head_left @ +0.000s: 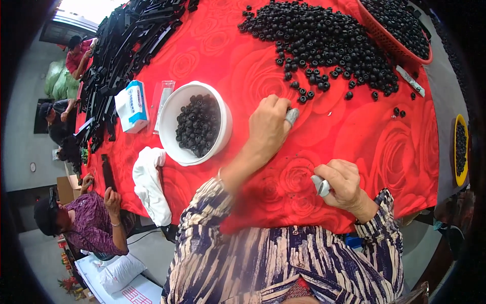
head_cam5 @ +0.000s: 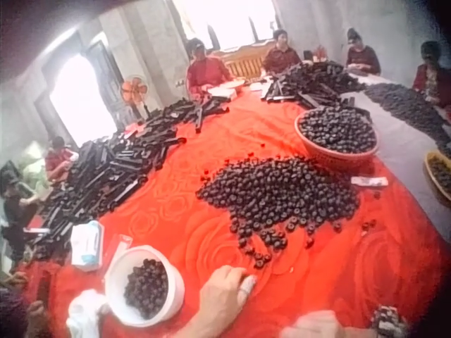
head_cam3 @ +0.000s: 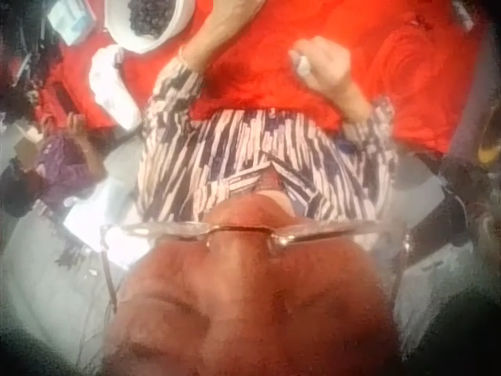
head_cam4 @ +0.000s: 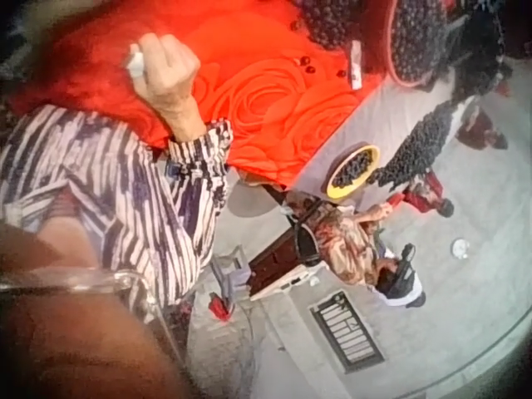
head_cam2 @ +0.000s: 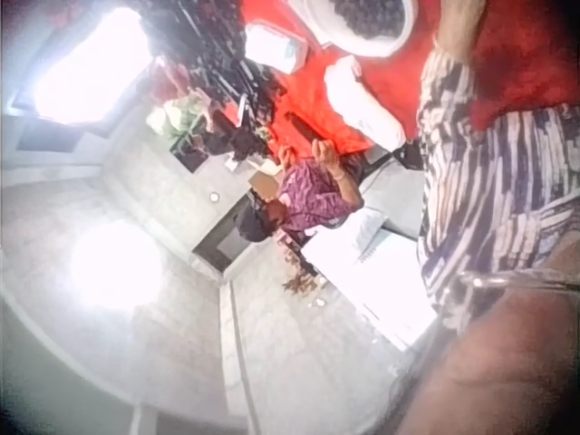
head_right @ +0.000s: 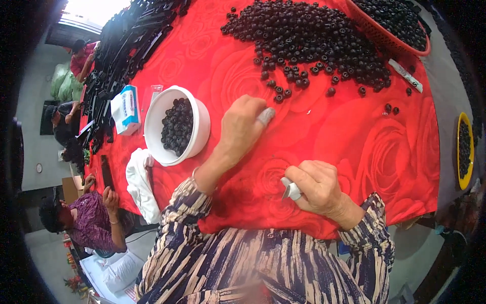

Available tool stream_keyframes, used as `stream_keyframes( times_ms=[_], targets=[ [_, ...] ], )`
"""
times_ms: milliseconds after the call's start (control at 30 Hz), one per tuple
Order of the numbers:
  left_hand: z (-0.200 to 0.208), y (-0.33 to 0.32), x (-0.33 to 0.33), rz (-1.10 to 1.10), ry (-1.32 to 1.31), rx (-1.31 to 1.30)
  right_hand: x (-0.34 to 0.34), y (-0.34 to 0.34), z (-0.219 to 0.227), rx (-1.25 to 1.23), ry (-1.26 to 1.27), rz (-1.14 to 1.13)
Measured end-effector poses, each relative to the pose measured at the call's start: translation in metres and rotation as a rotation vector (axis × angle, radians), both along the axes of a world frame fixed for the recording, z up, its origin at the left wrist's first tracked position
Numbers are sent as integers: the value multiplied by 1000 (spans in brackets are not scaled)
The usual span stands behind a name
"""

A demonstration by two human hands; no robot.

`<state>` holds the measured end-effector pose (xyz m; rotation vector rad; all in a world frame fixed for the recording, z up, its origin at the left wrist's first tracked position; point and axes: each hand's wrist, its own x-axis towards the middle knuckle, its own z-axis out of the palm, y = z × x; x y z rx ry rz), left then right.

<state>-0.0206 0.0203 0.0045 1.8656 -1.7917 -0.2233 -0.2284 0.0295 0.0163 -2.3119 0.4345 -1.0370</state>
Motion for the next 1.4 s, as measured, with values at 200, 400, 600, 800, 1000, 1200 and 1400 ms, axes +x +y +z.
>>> stream_keyframes(
  times_ms=[200,400,600,800,1000,1200,1400],
  targets=[
    [16,16,-5,-79,303,-31,1,-4,-2,-6,-13,-6],
    [30,65,-19,-25,1561,604,0,1,6,253,-42,-67],
    [3,77,-30,-109,1867,555,-2,-2,10,415,57,80],
    [13,83,-23,-76,1829,687,0,-8,2,449,69,133],
    [15,81,-21,-70,1696,750,-2,-11,-3,349,69,139],
    [21,83,-25,-72,1605,759,-4,-5,-1,276,51,145],
    [13,87,-24,-178,1760,761,-3,-6,4,350,1,208]
  ],
)
